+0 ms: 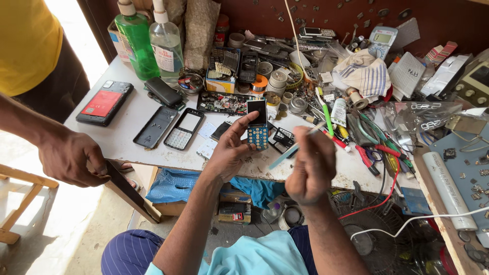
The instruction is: The person sits at a cluttered repair bench and works on a small feature phone, holding it in one hand while using a thin metal tool with the other to pry at the phone's edges and keypad area. They repeatedly reposition the phone, set it down, pick it up again, and continue working on it with the tool and fingers.
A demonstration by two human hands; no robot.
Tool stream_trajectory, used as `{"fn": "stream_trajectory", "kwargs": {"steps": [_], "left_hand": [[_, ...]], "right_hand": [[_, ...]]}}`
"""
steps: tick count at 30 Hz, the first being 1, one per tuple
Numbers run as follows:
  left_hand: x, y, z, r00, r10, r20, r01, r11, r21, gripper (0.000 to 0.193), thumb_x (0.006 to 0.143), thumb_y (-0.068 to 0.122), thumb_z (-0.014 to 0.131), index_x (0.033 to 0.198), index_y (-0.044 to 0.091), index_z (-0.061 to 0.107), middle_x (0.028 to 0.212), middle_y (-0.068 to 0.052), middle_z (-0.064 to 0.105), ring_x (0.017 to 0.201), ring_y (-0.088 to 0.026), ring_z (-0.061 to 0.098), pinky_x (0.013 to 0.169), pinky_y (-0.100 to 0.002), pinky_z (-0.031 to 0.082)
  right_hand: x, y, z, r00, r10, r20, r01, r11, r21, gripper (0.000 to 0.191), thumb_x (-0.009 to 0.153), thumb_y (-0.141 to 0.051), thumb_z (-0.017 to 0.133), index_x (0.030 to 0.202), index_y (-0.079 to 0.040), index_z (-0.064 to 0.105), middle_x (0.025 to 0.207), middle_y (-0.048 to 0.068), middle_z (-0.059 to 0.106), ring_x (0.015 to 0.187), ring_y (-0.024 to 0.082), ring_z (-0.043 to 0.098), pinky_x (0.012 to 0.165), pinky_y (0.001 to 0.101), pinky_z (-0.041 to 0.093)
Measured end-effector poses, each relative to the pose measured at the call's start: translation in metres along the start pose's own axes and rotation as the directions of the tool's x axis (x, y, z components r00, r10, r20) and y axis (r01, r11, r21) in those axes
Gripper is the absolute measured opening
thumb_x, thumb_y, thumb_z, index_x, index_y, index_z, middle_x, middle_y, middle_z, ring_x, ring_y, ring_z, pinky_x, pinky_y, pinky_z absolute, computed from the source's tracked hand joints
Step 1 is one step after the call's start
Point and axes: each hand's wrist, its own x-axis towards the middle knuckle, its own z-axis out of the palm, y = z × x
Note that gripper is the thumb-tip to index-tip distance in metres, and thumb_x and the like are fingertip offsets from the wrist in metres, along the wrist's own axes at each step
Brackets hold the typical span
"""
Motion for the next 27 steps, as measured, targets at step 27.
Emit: {"fn": "stream_trajectory", "kwargs": {"steps": [27], "left_hand": [[-0.004,0.009,-0.001,1.0,0.001,-0.008,-0.002,0.983,-0.182,0.093,0.069,-0.025,0.042,0.157,0.003,0.034,0.152,-0.017,0.049,0.127,-0.035,0.063,0.096,-0.043,0.062]], "right_hand": [[-0.005,0.014,0.001,0.905,0.422,0.059,-0.295,0.52,0.802,0.013,0.118,-0.015,0.063,0.127,-0.007,0.066,0.142,0.008,0.058,0.131,0.018,0.059,0.117,0.0436,0.053]]}}
